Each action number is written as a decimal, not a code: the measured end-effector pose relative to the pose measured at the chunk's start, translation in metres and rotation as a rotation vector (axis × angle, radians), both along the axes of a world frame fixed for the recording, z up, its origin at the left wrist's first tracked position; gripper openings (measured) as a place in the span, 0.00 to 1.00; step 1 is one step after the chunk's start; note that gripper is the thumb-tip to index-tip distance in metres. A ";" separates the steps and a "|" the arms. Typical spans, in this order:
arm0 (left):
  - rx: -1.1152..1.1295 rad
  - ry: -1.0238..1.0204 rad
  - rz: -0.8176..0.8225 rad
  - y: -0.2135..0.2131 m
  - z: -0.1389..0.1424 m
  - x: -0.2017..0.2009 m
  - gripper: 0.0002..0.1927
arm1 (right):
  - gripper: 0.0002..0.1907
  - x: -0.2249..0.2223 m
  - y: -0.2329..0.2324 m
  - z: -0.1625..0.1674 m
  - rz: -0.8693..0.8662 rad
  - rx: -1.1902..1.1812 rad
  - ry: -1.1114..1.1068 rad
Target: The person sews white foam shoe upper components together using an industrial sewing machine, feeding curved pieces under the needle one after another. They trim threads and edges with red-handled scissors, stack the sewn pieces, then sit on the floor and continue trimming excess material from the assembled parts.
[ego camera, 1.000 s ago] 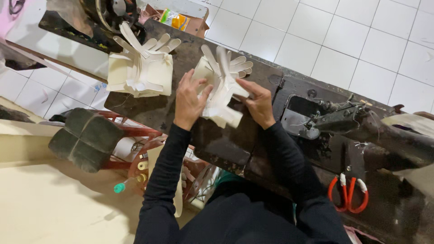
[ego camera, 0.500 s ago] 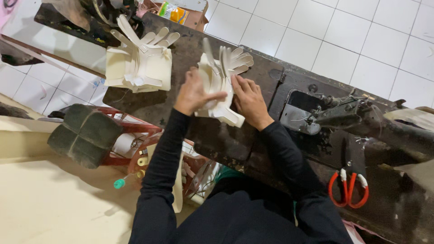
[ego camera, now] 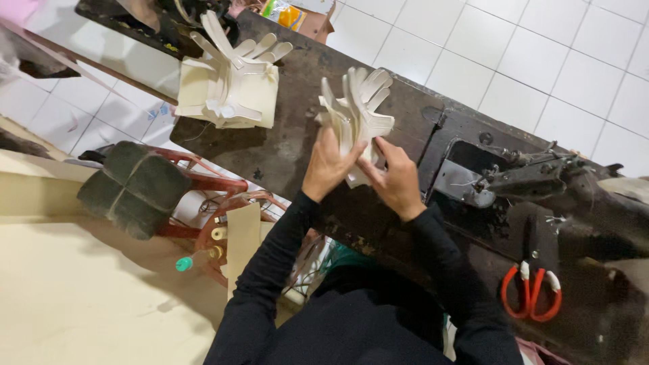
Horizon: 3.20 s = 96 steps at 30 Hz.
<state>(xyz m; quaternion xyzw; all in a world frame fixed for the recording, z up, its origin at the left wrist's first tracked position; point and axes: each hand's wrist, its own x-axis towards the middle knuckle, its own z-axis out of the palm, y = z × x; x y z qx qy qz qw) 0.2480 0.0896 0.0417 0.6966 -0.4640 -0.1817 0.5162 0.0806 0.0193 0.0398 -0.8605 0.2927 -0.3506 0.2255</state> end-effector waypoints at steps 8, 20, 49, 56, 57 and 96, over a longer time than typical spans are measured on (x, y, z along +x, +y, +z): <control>0.102 0.337 -0.076 0.000 -0.017 0.001 0.32 | 0.28 0.011 -0.008 0.031 -0.006 0.572 0.229; -0.221 -0.057 0.004 0.059 0.029 0.074 0.26 | 0.24 0.080 0.016 0.022 0.311 0.846 -0.301; 0.123 0.128 -0.260 0.033 0.025 0.115 0.41 | 0.26 0.092 -0.011 0.006 0.356 0.337 0.291; -0.052 -0.370 -0.362 0.029 -0.062 0.065 0.28 | 0.24 0.032 0.004 0.006 0.390 0.360 0.150; -0.128 -0.448 -0.405 0.031 -0.063 0.060 0.26 | 0.30 0.025 0.008 0.009 0.317 0.455 0.131; 0.144 0.920 -1.007 0.104 -0.132 -0.160 0.17 | 0.30 -0.193 0.197 0.040 -0.447 -0.010 -0.165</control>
